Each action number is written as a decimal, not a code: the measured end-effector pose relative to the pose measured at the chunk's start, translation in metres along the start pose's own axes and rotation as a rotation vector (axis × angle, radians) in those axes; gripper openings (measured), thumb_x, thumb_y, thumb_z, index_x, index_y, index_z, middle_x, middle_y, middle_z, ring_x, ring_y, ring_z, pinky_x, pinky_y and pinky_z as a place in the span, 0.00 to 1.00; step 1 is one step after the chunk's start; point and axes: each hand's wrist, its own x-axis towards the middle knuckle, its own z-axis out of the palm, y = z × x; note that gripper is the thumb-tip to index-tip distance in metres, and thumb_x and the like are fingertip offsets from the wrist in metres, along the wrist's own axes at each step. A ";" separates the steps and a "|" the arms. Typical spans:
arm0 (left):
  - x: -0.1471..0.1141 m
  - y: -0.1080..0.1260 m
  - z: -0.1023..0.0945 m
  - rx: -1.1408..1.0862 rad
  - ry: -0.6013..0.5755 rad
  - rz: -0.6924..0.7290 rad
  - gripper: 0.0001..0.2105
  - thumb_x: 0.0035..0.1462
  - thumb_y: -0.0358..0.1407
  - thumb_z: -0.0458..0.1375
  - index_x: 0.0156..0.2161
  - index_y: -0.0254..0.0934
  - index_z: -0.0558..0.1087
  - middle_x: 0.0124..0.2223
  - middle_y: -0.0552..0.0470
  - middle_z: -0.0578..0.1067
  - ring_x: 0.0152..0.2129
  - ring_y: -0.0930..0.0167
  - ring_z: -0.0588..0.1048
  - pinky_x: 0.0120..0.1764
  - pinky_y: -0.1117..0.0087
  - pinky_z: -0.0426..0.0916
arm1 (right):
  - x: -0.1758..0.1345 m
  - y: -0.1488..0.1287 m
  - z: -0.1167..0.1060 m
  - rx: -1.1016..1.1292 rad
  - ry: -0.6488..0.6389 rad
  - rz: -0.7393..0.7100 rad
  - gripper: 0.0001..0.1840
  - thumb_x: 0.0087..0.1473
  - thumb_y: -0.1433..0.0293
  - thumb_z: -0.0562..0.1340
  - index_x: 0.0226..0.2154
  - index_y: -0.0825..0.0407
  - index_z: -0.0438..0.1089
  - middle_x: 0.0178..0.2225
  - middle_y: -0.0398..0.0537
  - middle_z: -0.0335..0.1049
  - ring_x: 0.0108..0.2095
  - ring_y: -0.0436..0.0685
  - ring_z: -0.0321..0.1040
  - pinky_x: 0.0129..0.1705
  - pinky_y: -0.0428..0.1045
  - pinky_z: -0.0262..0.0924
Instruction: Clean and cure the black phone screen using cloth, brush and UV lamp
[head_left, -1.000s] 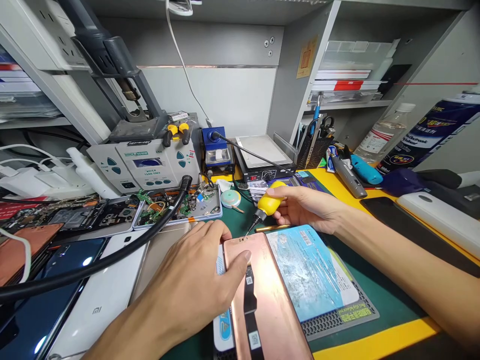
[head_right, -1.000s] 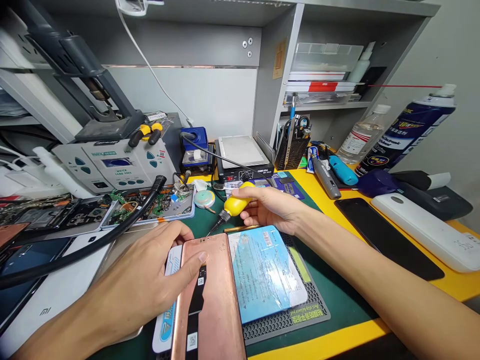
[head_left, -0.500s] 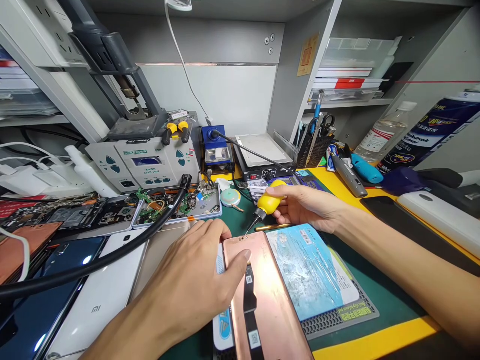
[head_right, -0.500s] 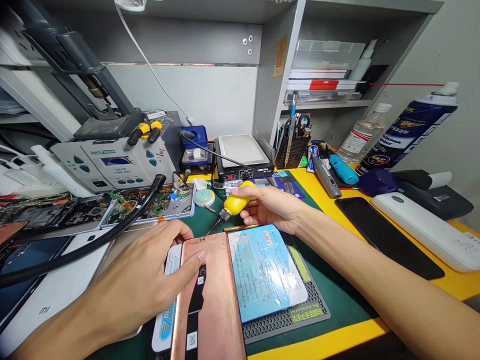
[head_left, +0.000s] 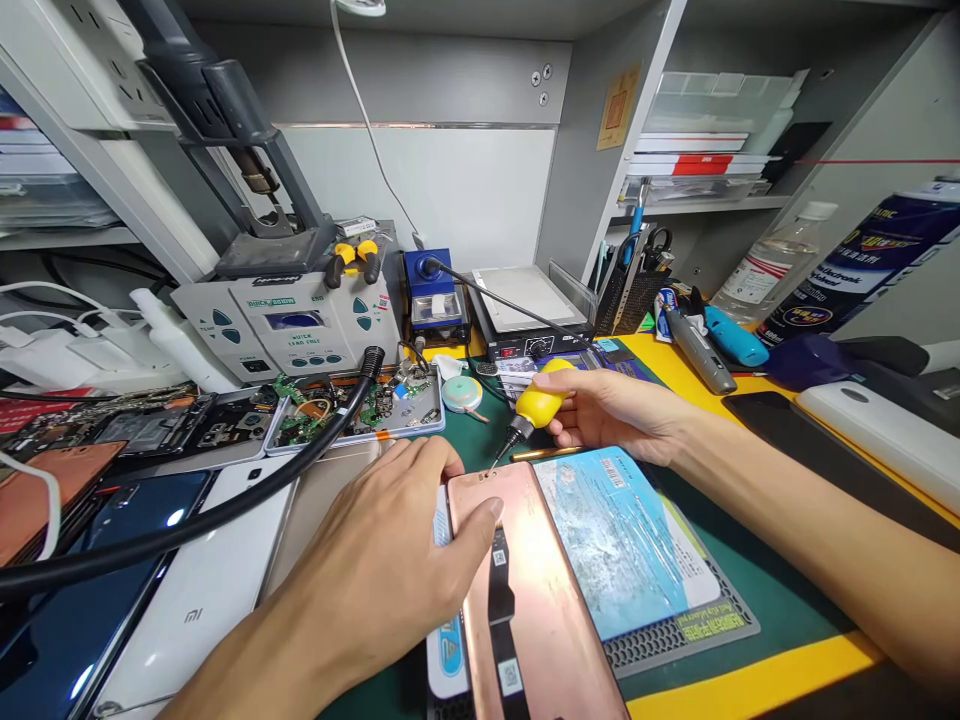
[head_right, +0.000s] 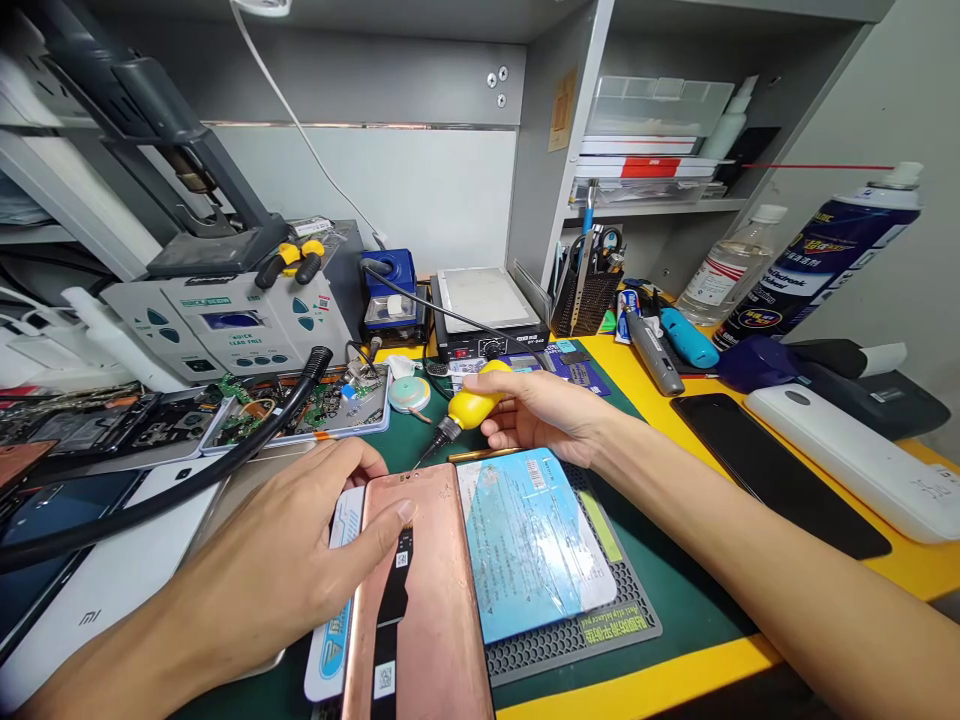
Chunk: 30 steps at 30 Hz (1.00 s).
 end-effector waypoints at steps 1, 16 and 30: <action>0.000 0.000 0.000 0.000 0.002 0.002 0.11 0.60 0.48 0.51 0.36 0.44 0.66 0.37 0.54 0.73 0.37 0.63 0.69 0.37 0.59 0.62 | 0.000 0.000 0.000 -0.002 0.000 -0.002 0.07 0.55 0.69 0.68 0.34 0.57 0.72 0.31 0.48 0.73 0.22 0.47 0.65 0.24 0.41 0.68; -0.002 0.001 -0.002 -0.004 -0.012 0.010 0.10 0.60 0.47 0.51 0.36 0.44 0.65 0.37 0.53 0.73 0.36 0.62 0.69 0.37 0.58 0.61 | 0.000 0.001 -0.001 -0.021 0.003 -0.011 0.08 0.54 0.69 0.69 0.34 0.56 0.72 0.31 0.48 0.74 0.22 0.47 0.65 0.24 0.41 0.68; 0.000 0.001 0.000 0.005 0.002 0.018 0.10 0.60 0.48 0.51 0.36 0.44 0.65 0.37 0.54 0.72 0.36 0.62 0.69 0.37 0.59 0.62 | 0.000 0.002 0.000 -0.032 0.017 -0.019 0.08 0.53 0.68 0.69 0.33 0.55 0.72 0.31 0.47 0.74 0.21 0.47 0.65 0.23 0.41 0.67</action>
